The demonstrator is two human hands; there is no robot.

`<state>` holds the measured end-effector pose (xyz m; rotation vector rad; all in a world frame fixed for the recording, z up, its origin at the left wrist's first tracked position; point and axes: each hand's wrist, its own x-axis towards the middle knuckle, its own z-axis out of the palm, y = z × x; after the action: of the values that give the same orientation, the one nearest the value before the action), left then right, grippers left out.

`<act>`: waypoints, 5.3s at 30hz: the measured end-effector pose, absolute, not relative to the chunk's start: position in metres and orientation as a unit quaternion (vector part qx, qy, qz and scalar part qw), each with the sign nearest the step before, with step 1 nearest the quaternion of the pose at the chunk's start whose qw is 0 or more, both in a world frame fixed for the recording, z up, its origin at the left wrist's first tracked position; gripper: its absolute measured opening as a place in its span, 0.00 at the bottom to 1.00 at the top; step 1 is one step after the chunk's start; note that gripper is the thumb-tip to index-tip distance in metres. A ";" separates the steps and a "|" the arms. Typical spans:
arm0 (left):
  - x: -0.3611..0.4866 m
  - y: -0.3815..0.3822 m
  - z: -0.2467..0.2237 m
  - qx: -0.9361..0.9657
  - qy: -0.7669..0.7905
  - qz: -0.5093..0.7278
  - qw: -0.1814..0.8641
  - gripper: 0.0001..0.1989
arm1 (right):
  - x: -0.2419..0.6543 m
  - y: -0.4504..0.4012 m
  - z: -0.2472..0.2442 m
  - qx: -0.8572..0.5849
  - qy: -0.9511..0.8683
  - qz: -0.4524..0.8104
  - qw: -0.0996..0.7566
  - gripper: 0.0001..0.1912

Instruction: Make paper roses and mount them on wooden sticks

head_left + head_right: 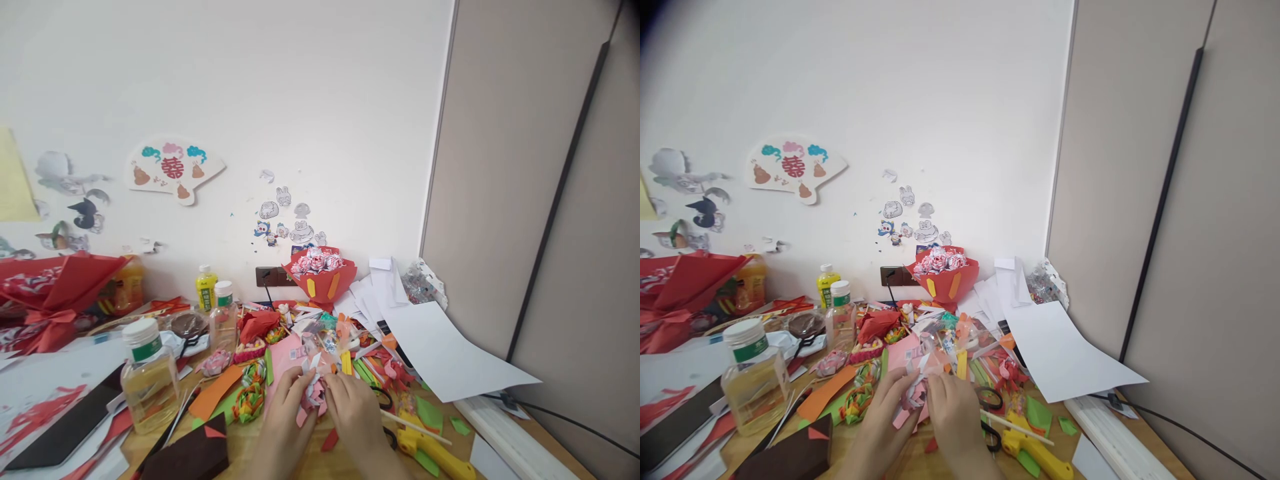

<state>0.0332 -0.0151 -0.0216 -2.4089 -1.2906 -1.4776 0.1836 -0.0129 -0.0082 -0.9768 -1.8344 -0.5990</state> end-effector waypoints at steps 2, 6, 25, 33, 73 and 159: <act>0.034 -0.015 -0.021 -0.776 -0.410 -0.478 0.013 0.22 | 0.183 -0.013 -0.009 -0.398 -0.748 -0.260 0.463 0.17; 0.033 -0.014 -0.019 -0.767 -0.412 -0.492 0.002 0.20 | 0.183 -0.013 -0.007 -0.396 -0.743 -0.283 0.459 0.17; 0.036 -0.005 -0.012 -0.644 -0.387 -0.585 -0.305 0.20 | 0.190 -0.015 -0.003 -0.347 -0.763 -0.197 0.508 0.14; 0.036 -0.006 -0.014 -0.677 -0.428 -0.562 -0.206 0.17 | 0.192 -0.013 0.000 -0.338 -0.762 -0.045 0.551 0.12; 0.036 -0.012 -0.012 -0.732 -0.433 -0.502 -0.158 0.20 | 0.199 -0.008 -0.002 -0.331 -0.814 -0.057 0.474 0.08; 0.035 -0.010 -0.012 -0.731 -0.419 -0.500 -0.199 0.21 | 0.208 0.002 -0.004 -0.390 -0.835 -0.099 0.376 0.08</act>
<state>0.0349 -0.0096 -0.0120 -2.6423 -1.5157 -1.8066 0.2077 0.0015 -0.0040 -0.9969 -2.1353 -0.2535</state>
